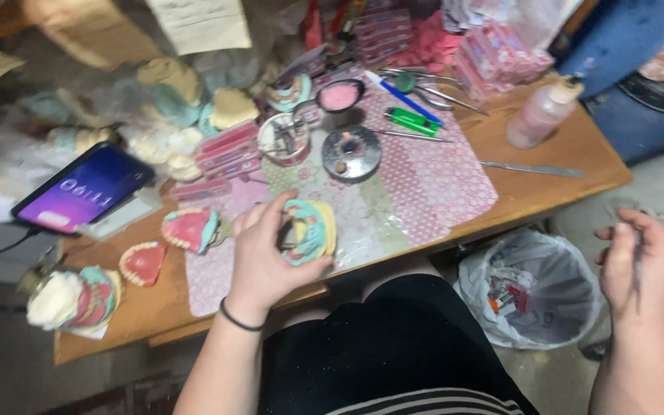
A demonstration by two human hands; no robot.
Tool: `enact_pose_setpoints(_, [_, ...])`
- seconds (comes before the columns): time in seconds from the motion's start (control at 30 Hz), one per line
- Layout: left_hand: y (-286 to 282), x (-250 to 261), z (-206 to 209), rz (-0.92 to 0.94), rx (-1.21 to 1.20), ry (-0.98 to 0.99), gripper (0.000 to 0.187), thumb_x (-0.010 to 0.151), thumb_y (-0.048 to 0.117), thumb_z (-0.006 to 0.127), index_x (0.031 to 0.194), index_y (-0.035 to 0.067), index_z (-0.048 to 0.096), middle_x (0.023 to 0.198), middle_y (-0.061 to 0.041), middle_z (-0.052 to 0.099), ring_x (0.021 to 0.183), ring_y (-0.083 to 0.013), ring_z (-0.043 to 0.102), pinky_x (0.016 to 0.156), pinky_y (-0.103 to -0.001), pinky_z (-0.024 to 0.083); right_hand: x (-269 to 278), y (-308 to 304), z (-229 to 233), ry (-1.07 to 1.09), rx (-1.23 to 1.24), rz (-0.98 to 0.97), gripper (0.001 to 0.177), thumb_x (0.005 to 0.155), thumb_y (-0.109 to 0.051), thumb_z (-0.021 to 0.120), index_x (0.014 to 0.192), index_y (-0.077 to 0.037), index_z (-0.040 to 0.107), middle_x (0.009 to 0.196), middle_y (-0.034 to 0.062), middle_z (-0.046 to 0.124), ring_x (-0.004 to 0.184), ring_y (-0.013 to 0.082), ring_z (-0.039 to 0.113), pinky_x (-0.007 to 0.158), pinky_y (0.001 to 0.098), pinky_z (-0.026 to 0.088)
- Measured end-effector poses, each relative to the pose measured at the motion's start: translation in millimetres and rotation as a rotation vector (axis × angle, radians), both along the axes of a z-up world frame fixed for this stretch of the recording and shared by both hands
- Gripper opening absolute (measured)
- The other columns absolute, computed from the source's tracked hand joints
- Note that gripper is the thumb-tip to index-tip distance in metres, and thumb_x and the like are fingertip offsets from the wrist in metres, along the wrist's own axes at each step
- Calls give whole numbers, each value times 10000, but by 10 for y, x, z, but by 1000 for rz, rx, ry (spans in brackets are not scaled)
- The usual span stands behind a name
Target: The person is using a small metal tool to detail and refine the wax on a dental model, shaping the areas around the teeth.
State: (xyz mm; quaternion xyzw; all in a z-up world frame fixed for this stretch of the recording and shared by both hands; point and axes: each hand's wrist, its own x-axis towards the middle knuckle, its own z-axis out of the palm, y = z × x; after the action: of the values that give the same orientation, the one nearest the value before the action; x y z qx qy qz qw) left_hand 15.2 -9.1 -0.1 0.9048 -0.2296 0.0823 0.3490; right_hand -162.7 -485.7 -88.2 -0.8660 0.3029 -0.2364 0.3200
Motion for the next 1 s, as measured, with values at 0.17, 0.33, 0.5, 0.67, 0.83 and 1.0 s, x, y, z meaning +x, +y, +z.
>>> enact_pose_setpoints(0.17, [-42,16,25,-9,69,27,1078,628,602,801,1525,102,475,1120,-44,750,1124,-279,621,1030,-505,324,164,18,-195,-403,-220,259,511,1403,-252,490,1481,167,772,979,195,625,986,312,589,999,446,454])
enact_pose_setpoints(0.33, [-87,7,204,-7,148,112,1056,672,652,735,1549,141,443,1158,-65,715,1142,-283,624,993,-477,320,564,687,271,-562,-182,467,486,1305,-236,490,1200,157,756,1064,266,680,1034,370,615,1037,471,461])
enact_pose_setpoints(0.5, [-59,-25,174,-52,236,29,1068,671,726,700,1530,139,462,1150,-38,742,1117,-282,602,892,-434,302,879,1310,521,-530,-37,616,281,1187,-126,592,1175,129,708,1181,284,709,1074,365,683,1020,433,529])
enact_pose_setpoints(0.67, [84,-39,77,-180,25,47,999,626,636,802,1480,216,498,1170,-38,681,1101,-220,668,1075,-434,280,1247,1757,750,-418,22,798,156,1048,-104,693,1111,26,752,1131,169,735,1048,267,694,1013,355,525])
enact_pose_setpoints(0.83, [182,-68,17,-208,-76,72,1041,610,610,816,1495,183,473,1177,-81,682,1181,-278,591,1111,-418,284,1467,1684,760,-437,-238,981,183,1095,-14,521,1082,21,700,1010,170,686,919,323,646,893,434,507])
enact_pose_setpoints(1.0, [242,-66,24,-248,-141,108,1002,629,569,840,1434,156,407,1095,-73,775,1251,-316,548,1141,-458,279,1531,1350,662,-151,-509,927,322,998,-93,582,1276,-136,739,959,102,711,886,334,655,859,496,490])
